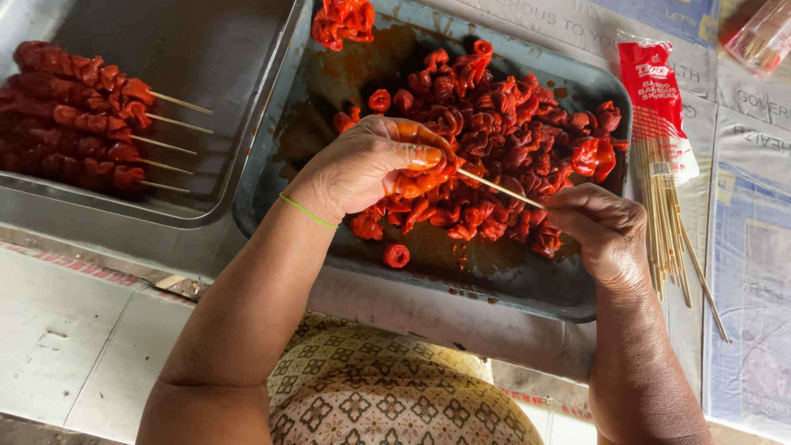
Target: The person skewers pieces of marinated red meat onto thin wooden sticks. They pick up the meat from a metal tray and thread it onto the skewers, then place the completed skewers into a separate tray. The process is repeated continuously throughout the video.
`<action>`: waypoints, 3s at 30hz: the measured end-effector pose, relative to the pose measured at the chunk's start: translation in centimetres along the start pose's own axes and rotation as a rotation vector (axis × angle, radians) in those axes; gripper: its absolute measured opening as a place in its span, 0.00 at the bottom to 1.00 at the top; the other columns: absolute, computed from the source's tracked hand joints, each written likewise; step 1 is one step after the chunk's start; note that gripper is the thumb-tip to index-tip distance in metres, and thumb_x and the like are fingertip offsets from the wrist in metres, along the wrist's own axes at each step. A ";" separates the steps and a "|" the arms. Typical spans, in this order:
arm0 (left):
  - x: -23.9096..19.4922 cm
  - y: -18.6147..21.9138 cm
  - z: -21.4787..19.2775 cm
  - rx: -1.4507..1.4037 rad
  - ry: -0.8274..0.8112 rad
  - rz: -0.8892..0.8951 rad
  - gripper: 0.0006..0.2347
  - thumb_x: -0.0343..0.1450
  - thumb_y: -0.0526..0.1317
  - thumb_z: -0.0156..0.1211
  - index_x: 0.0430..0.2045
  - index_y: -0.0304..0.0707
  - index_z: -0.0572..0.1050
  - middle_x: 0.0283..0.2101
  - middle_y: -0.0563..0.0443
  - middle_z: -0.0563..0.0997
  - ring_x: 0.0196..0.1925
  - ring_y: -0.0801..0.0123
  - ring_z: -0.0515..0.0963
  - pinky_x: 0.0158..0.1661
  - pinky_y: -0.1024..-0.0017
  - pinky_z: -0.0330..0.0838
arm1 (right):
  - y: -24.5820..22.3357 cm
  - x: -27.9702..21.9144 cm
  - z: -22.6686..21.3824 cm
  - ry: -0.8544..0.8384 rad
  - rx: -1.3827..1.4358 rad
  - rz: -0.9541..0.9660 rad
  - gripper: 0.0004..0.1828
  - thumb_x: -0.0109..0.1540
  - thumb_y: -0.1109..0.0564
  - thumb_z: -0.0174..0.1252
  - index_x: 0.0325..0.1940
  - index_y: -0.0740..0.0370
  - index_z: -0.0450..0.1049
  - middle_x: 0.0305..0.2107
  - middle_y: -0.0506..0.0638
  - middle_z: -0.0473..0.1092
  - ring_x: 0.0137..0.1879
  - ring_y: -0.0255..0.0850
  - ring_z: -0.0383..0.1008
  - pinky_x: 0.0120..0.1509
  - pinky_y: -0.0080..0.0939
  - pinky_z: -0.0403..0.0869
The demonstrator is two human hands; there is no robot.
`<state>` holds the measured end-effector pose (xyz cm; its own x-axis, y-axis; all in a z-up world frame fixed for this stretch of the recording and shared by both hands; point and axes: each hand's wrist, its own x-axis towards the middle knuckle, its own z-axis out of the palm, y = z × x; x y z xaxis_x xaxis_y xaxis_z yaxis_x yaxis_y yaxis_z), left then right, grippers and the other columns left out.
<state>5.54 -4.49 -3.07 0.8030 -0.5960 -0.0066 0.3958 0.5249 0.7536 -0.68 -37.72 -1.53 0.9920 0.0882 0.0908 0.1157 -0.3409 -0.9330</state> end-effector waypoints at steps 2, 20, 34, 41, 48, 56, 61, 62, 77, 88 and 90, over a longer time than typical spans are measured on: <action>-0.2 0.2 0.1 0.174 0.111 -0.037 0.05 0.71 0.32 0.63 0.37 0.28 0.81 0.32 0.48 0.84 0.30 0.72 0.81 0.29 0.76 0.74 | -0.4 -0.2 0.0 -0.001 -0.060 -0.003 0.08 0.61 0.71 0.60 0.41 0.66 0.79 0.31 0.45 0.74 0.35 0.27 0.70 0.40 0.28 0.68; -0.3 -1.0 2.4 1.188 0.272 0.231 0.08 0.68 0.34 0.64 0.36 0.29 0.82 0.27 0.38 0.83 0.25 0.64 0.83 0.29 0.67 0.75 | -1.1 -1.0 2.1 -0.018 -0.442 -0.194 0.04 0.64 0.68 0.60 0.40 0.66 0.79 0.27 0.46 0.74 0.32 0.28 0.70 0.37 0.30 0.69; -0.3 -0.7 2.4 0.150 0.227 0.387 0.20 0.75 0.42 0.61 0.61 0.38 0.69 0.53 0.56 0.77 0.54 0.75 0.79 0.51 0.71 0.78 | 0.5 -0.5 2.7 0.118 -0.070 -0.045 0.07 0.64 0.68 0.59 0.45 0.63 0.77 0.34 0.44 0.76 0.39 0.28 0.73 0.45 0.29 0.74; 1.0 -2.5 3.9 0.079 0.242 0.520 0.13 0.79 0.45 0.54 0.51 0.34 0.73 0.49 0.47 0.82 0.51 0.68 0.82 0.49 0.67 0.79 | 0.5 -1.1 3.3 0.072 -0.084 -0.101 0.05 0.65 0.67 0.60 0.44 0.63 0.78 0.30 0.42 0.71 0.33 0.26 0.65 0.36 0.28 0.67; 1.5 -4.1 5.8 -0.017 0.266 0.644 0.13 0.81 0.44 0.53 0.47 0.30 0.74 0.48 0.42 0.82 0.50 0.65 0.82 0.55 0.66 0.77 | 0.3 -1.4 3.9 0.047 0.106 0.031 0.05 0.66 0.66 0.57 0.44 0.62 0.77 0.27 0.41 0.70 0.30 0.25 0.62 0.32 0.28 0.63; 2.8 -8.7 8.2 0.166 0.344 0.662 0.15 0.83 0.48 0.49 0.48 0.33 0.74 0.46 0.48 0.82 0.48 0.69 0.79 0.54 0.69 0.74 | 0.4 -1.8 4.6 0.016 0.256 0.097 0.02 0.67 0.64 0.57 0.41 0.63 0.75 0.23 0.40 0.66 0.26 0.26 0.57 0.27 0.30 0.58; 3.0 -11.0 9.9 0.577 0.385 0.492 0.17 0.81 0.49 0.49 0.49 0.32 0.74 0.38 0.46 0.79 0.41 0.66 0.77 0.44 0.66 0.74 | 0.9 -1.4 4.0 0.090 0.322 0.045 0.04 0.65 0.68 0.56 0.42 0.64 0.75 0.21 0.43 0.66 0.24 0.28 0.59 0.27 0.32 0.59; 3.1 -10.1 9.7 0.690 0.394 0.461 0.16 0.80 0.49 0.51 0.48 0.32 0.75 0.38 0.44 0.81 0.41 0.64 0.79 0.43 0.65 0.75 | 0.9 -1.2 3.7 0.101 0.365 0.041 0.05 0.65 0.69 0.56 0.42 0.64 0.75 0.21 0.44 0.65 0.24 0.29 0.58 0.27 0.33 0.58; -6.8 3.0 2.8 1.745 0.407 0.084 0.08 0.66 0.38 0.65 0.32 0.33 0.79 0.35 0.39 0.81 0.39 0.49 0.82 0.43 0.55 0.74 | 0.4 0.9 -0.7 0.198 0.606 0.053 0.05 0.67 0.70 0.55 0.40 0.64 0.74 0.19 0.47 0.60 0.21 0.32 0.54 0.25 0.35 0.53; -4.1 -0.4 -0.4 1.934 0.523 0.382 0.05 0.65 0.35 0.65 0.26 0.31 0.76 0.38 0.34 0.79 0.41 0.42 0.81 0.42 0.52 0.75 | 1.2 1.1 -0.3 0.222 0.539 0.013 0.07 0.65 0.73 0.57 0.39 0.65 0.71 0.20 0.45 0.60 0.22 0.31 0.54 0.25 0.34 0.51; -3.9 1.0 -0.7 1.865 0.590 0.319 0.05 0.69 0.34 0.63 0.30 0.30 0.76 0.37 0.35 0.80 0.40 0.40 0.80 0.42 0.50 0.74 | 1.3 1.3 -0.5 0.230 0.524 -0.003 0.08 0.65 0.73 0.58 0.39 0.65 0.70 0.20 0.46 0.61 0.21 0.32 0.55 0.26 0.35 0.52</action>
<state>3.16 -1.22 -2.77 0.9151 -0.1803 0.3607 -0.3270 -0.8553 0.4019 0.76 -38.54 -2.45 0.9840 -0.1376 0.1129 0.1362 0.1738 -0.9753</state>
